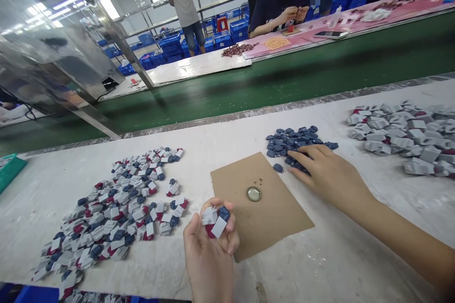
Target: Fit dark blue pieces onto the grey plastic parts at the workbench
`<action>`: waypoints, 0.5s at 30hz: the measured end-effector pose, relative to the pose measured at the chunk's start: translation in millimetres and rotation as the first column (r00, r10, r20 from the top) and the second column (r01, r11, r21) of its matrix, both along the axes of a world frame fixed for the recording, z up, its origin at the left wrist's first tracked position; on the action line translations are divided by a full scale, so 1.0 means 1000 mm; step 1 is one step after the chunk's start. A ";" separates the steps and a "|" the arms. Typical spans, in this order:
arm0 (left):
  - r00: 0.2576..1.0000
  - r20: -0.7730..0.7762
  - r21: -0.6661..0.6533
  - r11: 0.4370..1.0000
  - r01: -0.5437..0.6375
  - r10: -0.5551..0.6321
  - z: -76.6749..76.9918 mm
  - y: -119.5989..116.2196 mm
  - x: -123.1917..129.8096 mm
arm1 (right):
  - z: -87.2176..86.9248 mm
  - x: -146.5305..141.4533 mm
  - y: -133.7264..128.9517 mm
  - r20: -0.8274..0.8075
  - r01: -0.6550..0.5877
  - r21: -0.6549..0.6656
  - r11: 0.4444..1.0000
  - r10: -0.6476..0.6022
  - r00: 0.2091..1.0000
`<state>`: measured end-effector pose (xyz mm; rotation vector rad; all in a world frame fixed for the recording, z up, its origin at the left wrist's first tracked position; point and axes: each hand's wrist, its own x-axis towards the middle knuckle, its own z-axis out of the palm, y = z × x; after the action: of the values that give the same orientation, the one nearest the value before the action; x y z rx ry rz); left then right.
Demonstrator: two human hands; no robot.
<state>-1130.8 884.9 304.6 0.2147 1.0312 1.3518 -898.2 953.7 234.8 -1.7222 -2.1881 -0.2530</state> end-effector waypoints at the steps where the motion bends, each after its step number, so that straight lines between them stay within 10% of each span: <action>1: 0.994 -0.106 0.030 1.000 0.002 0.001 -0.003 0.001 -0.006 | -0.002 0.002 0.000 -0.016 0.003 0.009 1.000 -0.003 1.000; 3: 0.849 -0.526 0.116 0.993 0.015 0.049 -0.011 0.003 -0.025 | -0.004 0.005 -0.001 -0.053 0.021 0.023 1.000 -0.019 0.998; 4: 0.633 -0.768 0.152 0.988 0.033 0.097 -0.015 0.006 -0.039 | -0.005 0.007 -0.001 -0.073 0.033 0.028 0.999 -0.031 0.997; 6: -0.142 -0.962 0.217 0.969 0.118 0.232 -0.024 0.012 -0.071 | -0.006 0.013 -0.003 -0.106 0.052 0.025 0.998 -0.049 0.993; 9: -0.509 -0.839 0.134 0.979 0.155 0.195 -0.035 0.023 -0.112 | -0.006 0.021 -0.004 -0.115 0.045 -0.014 0.999 -0.047 0.992; 15: -0.593 -0.792 0.051 0.984 0.172 0.145 -0.046 0.031 -0.130 | 0.007 0.028 -0.005 -0.066 0.014 -0.102 0.995 -0.021 0.998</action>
<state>-1260.5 915.7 258.6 2.1699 2.4828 0.7114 -870.7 949.0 241.4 -1.7771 -2.1727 -0.0885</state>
